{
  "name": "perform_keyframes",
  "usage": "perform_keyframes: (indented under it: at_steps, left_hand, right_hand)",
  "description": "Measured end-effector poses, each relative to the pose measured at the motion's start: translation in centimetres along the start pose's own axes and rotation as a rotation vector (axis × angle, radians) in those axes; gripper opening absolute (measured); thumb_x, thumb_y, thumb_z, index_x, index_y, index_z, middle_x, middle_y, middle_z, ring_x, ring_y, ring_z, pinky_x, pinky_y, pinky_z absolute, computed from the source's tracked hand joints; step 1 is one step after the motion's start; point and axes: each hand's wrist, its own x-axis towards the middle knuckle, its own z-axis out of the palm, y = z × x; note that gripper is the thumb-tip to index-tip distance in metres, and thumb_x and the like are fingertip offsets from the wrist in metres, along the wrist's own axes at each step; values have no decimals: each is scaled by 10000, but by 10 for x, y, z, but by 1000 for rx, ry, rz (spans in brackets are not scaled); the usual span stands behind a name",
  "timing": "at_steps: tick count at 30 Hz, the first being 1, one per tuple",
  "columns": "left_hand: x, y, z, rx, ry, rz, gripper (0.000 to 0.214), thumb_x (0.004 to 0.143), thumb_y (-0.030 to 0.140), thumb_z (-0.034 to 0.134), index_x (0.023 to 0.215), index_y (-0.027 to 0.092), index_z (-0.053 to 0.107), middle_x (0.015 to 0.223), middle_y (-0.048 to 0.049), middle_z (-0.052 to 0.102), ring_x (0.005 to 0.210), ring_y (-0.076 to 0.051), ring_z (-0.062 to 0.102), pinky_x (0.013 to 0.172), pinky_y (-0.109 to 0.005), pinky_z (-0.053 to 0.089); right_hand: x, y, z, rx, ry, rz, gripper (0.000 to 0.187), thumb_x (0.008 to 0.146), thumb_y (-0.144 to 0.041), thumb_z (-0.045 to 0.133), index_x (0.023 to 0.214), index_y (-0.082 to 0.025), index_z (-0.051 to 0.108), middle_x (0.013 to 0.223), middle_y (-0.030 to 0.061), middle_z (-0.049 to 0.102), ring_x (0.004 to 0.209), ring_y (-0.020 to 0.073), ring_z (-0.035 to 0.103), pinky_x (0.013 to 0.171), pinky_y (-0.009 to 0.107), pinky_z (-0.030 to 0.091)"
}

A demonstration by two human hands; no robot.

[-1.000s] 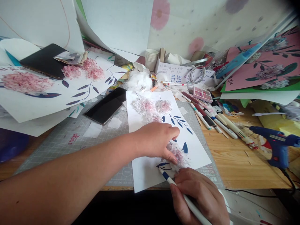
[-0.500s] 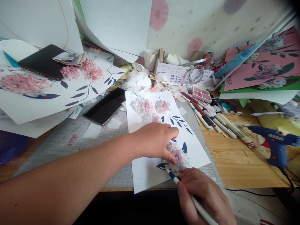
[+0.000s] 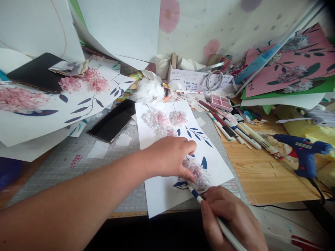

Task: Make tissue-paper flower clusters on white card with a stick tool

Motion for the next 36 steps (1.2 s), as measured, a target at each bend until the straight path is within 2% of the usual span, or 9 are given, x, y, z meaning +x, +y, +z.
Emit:
perform_keyframes:
  at_steps: [2, 7, 11, 15, 19, 25, 30, 36]
  left_hand:
    - [0, 0, 0, 3, -1, -1, 520, 656, 630, 695, 869, 200, 495, 816, 11, 576, 711, -169, 528, 574, -257, 330]
    - [0, 1, -1, -29, 2, -34, 534, 617, 616, 734, 866, 202, 507, 806, 18, 575, 707, -167, 528, 570, -252, 337]
    - [0, 1, -2, -41, -6, -48, 552, 605, 615, 743, 898, 201, 526, 827, 13, 587, 709, -167, 535, 579, -252, 347]
    - [0, 2, -3, -52, -20, -58, 551, 618, 628, 725, 902, 200, 527, 836, 7, 596, 719, -172, 538, 591, -255, 359]
    - [-1, 3, -4, -44, -33, -61, 536, 637, 617, 719, 910, 198, 527, 840, 0, 597, 721, -172, 538, 600, -256, 365]
    - [-1, 2, -3, -37, -21, -53, 517, 650, 625, 702, 886, 205, 514, 837, 0, 597, 726, -175, 537, 592, -251, 348]
    - [-1, 1, -3, -36, -21, -55, 503, 647, 610, 712, 864, 209, 500, 826, 9, 592, 713, -170, 530, 575, -249, 332]
    - [-1, 1, -2, -20, -15, -36, 505, 654, 624, 697, 857, 209, 495, 816, 10, 577, 718, -173, 526, 576, -251, 323]
  right_hand:
    - [-2, 2, 0, -4, 24, 5, 202, 738, 21, 584, 739, -173, 528, 591, 18, 605, 572, 135, 613, 503, 240, 476]
    - [-1, 0, 0, 53, -61, -36, 214, 713, 30, 602, 735, -171, 529, 562, 7, 583, 512, 122, 575, 467, 237, 460]
    - [0, -2, 0, 12, 54, 29, 214, 716, 31, 604, 722, -173, 539, 563, 5, 580, 558, 137, 603, 514, 249, 492]
    - [2, -2, 0, 49, -50, -44, 218, 698, 30, 607, 721, -175, 537, 545, -7, 576, 496, 123, 574, 469, 238, 480]
    - [4, -2, -1, 29, -6, -15, 217, 708, 26, 595, 723, -182, 536, 554, -1, 588, 534, 140, 609, 499, 244, 506]
    - [7, -3, -1, -6, -22, -43, 194, 720, 5, 587, 744, -183, 546, 567, 4, 609, 559, 152, 640, 502, 236, 519]
    - [6, -5, 2, 31, -72, -70, 205, 711, 18, 590, 762, -176, 546, 579, 5, 602, 516, 132, 604, 493, 242, 509]
    - [8, -5, 4, -8, -30, -74, 185, 732, 1, 581, 758, -180, 554, 573, 3, 612, 523, 133, 614, 470, 229, 496]
